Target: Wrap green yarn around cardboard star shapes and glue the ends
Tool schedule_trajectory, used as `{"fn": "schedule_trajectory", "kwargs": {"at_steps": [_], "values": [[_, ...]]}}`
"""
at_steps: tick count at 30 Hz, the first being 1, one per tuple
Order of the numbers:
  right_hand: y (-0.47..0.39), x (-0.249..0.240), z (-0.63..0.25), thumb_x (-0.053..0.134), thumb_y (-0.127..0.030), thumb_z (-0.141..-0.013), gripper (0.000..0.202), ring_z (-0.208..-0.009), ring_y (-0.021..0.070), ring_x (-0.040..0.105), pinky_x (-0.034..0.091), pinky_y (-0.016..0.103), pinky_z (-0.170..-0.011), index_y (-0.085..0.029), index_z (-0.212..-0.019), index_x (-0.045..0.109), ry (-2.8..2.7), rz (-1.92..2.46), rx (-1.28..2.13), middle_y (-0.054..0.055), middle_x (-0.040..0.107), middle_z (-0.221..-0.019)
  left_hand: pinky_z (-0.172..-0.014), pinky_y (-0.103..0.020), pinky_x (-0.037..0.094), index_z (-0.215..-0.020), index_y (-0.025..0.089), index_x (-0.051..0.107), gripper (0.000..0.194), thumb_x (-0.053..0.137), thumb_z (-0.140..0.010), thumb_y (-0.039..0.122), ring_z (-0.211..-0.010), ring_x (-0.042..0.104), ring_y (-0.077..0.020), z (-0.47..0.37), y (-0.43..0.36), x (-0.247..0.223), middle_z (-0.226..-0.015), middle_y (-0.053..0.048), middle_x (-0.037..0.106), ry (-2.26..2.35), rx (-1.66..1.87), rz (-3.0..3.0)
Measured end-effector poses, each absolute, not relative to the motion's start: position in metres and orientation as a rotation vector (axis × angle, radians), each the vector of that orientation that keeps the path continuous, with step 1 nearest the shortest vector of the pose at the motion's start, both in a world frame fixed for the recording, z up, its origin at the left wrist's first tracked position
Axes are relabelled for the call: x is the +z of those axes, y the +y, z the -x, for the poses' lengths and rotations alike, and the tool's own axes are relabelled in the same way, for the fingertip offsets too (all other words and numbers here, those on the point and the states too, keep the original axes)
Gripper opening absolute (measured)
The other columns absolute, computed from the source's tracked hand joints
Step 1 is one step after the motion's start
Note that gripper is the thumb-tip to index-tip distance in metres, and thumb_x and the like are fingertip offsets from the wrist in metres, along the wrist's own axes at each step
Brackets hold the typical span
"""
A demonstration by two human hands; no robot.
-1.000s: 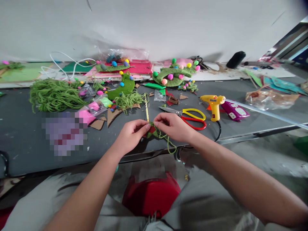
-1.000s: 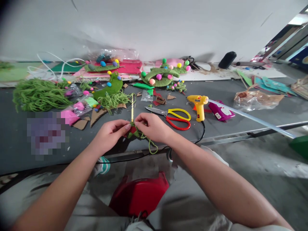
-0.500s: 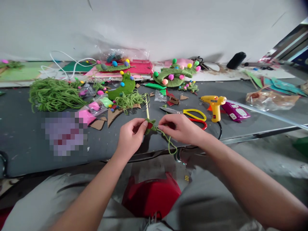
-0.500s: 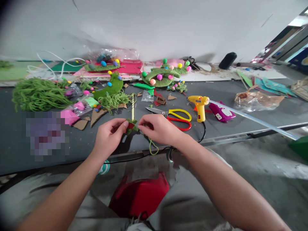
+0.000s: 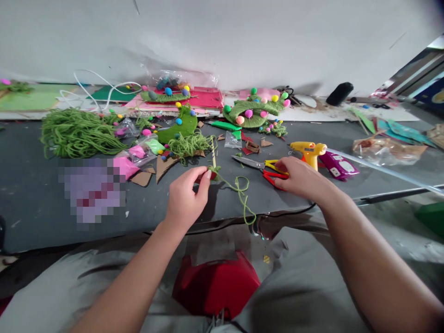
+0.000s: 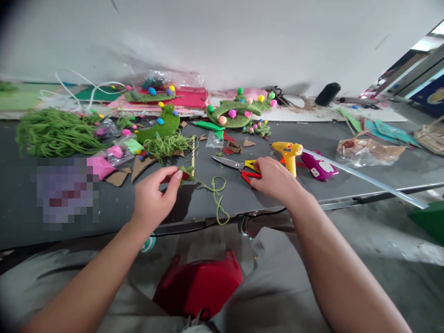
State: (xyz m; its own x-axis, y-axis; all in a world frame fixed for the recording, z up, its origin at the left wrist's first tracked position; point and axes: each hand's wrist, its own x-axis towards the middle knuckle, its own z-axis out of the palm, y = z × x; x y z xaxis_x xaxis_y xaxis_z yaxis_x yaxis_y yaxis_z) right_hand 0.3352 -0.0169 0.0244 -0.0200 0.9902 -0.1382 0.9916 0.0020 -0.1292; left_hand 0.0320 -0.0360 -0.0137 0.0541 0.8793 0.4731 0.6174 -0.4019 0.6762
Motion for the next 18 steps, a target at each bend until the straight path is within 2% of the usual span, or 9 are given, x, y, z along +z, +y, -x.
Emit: {"fn": "schedule_trajectory", "kwargs": {"at_steps": [3,7,10,13,18], "values": [[-0.009,0.023,-0.339,0.066,-0.034,-0.077,0.042,-0.104,0.0322,0.067,0.049,0.039,-0.082,-0.013,-0.114,0.065,2.166,-2.169,-0.278,0.017,0.070,-0.117,-0.080,-0.027,0.052,-0.101,0.018,0.072,0.020,0.057,-0.098,0.032,-0.082,0.071,-0.0182,-0.028,-0.032,-0.011,-0.092,-0.005,0.077,1.496,1.281,-2.122],[-0.001,0.023,-0.337,0.067,-0.036,-0.072,0.029,-0.088,0.0289,0.067,0.045,0.034,-0.065,-0.018,-0.095,0.067,2.118,-2.183,-0.244,0.013,0.073,-0.100,-0.082,-0.028,0.052,-0.102,0.019,0.071,0.021,0.055,-0.098,0.032,-0.085,0.072,-0.0193,-0.024,-0.030,-0.013,-0.095,-0.006,0.078,1.508,1.243,-2.153],[-0.004,0.024,-0.335,0.067,-0.035,-0.071,0.022,-0.079,0.0273,0.065,0.040,0.033,-0.058,-0.019,-0.086,0.063,2.090,-2.206,-0.198,0.013,0.071,-0.090,-0.084,-0.029,0.053,-0.102,0.019,0.071,0.022,0.055,-0.098,0.033,-0.087,0.072,-0.0199,-0.022,-0.029,-0.016,-0.097,-0.006,0.078,1.523,1.229,-2.153],[-0.013,0.026,-0.336,0.065,-0.037,-0.073,0.025,-0.081,0.0275,0.065,0.041,0.034,-0.059,-0.019,-0.090,0.062,2.128,-2.273,-0.172,0.013,0.071,-0.093,-0.083,-0.029,0.053,-0.101,0.020,0.072,0.022,0.055,-0.098,0.034,-0.085,0.072,-0.0196,-0.021,-0.029,-0.018,-0.096,-0.006,0.078,1.537,1.220,-2.145],[-0.029,0.032,-0.342,0.066,-0.047,-0.081,0.040,-0.093,0.0311,0.066,0.047,0.039,-0.074,-0.018,-0.108,0.062,2.320,-2.377,-0.131,0.016,0.070,-0.106,-0.081,-0.029,0.052,-0.098,0.019,0.073,0.023,0.056,-0.097,0.035,-0.084,0.072,-0.0200,-0.017,-0.029,-0.018,-0.094,-0.006,0.078,1.566,1.204,-2.127]]}}
